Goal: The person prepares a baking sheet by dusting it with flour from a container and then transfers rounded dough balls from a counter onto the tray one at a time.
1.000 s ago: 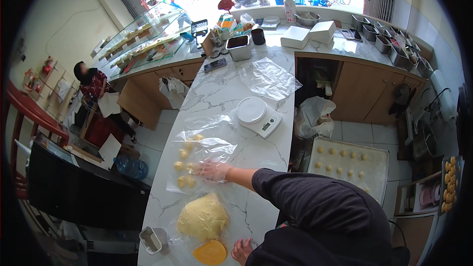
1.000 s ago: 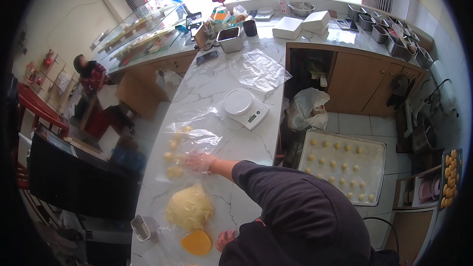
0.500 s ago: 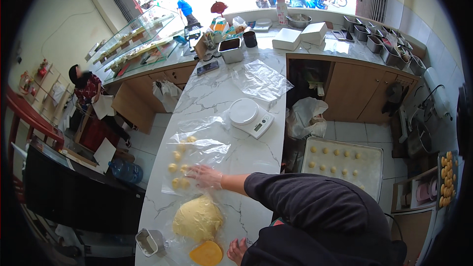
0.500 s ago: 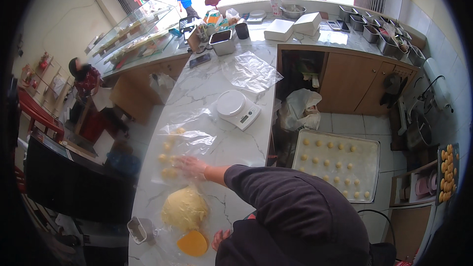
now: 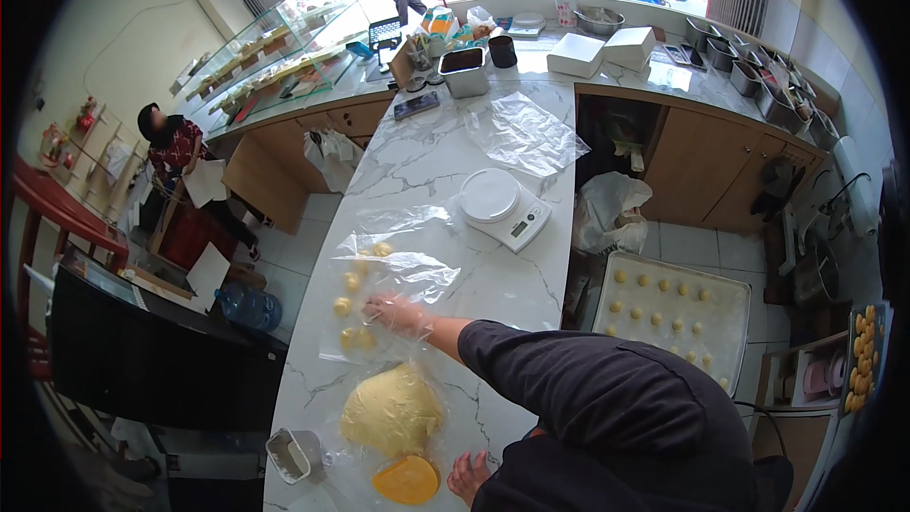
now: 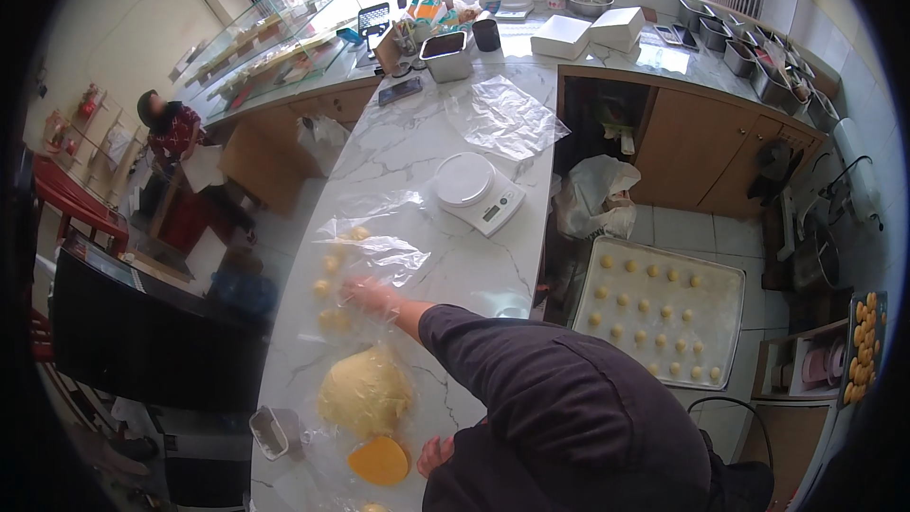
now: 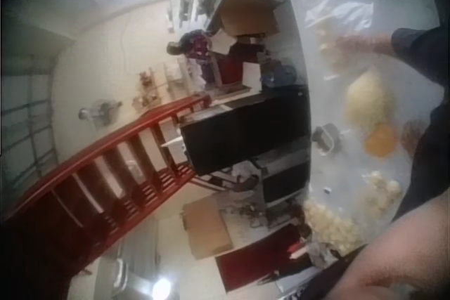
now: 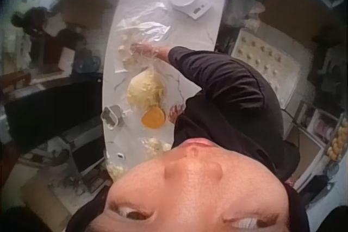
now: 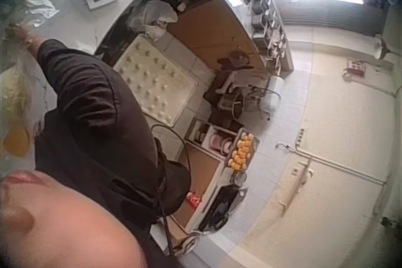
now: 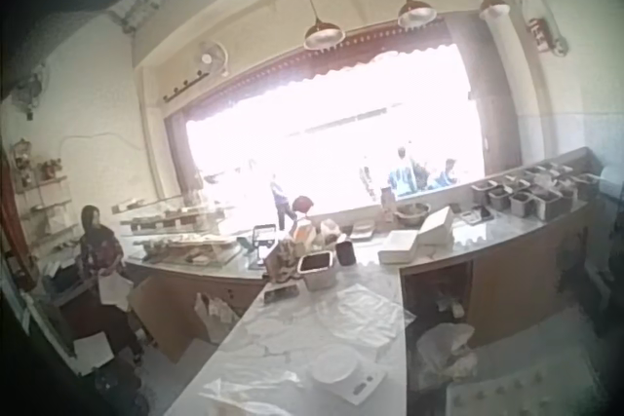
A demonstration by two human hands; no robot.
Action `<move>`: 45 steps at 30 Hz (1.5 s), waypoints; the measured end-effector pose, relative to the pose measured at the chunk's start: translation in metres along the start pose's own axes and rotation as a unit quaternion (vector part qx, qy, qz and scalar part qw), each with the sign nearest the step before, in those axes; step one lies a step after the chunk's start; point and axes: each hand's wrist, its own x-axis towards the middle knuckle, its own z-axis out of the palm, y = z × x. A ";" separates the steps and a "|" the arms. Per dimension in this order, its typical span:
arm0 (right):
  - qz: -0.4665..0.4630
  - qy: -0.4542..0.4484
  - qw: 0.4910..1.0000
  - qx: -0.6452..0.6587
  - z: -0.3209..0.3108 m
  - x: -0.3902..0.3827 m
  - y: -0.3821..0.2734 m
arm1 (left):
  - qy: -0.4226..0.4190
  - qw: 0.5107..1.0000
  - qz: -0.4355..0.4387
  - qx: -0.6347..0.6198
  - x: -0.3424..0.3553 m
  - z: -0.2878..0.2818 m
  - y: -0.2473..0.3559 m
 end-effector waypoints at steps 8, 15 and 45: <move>0.066 0.156 0.955 0.243 -0.037 -0.074 0.021 | 0.019 0.998 0.000 -0.057 0.016 0.019 0.010; 0.258 0.123 0.932 0.223 -0.139 -0.211 -0.095 | 0.053 0.999 0.000 -0.010 0.017 0.006 0.003; 0.045 -0.115 0.992 -0.029 -0.161 -0.185 -0.039 | 0.116 0.992 0.016 0.054 0.007 0.032 -0.019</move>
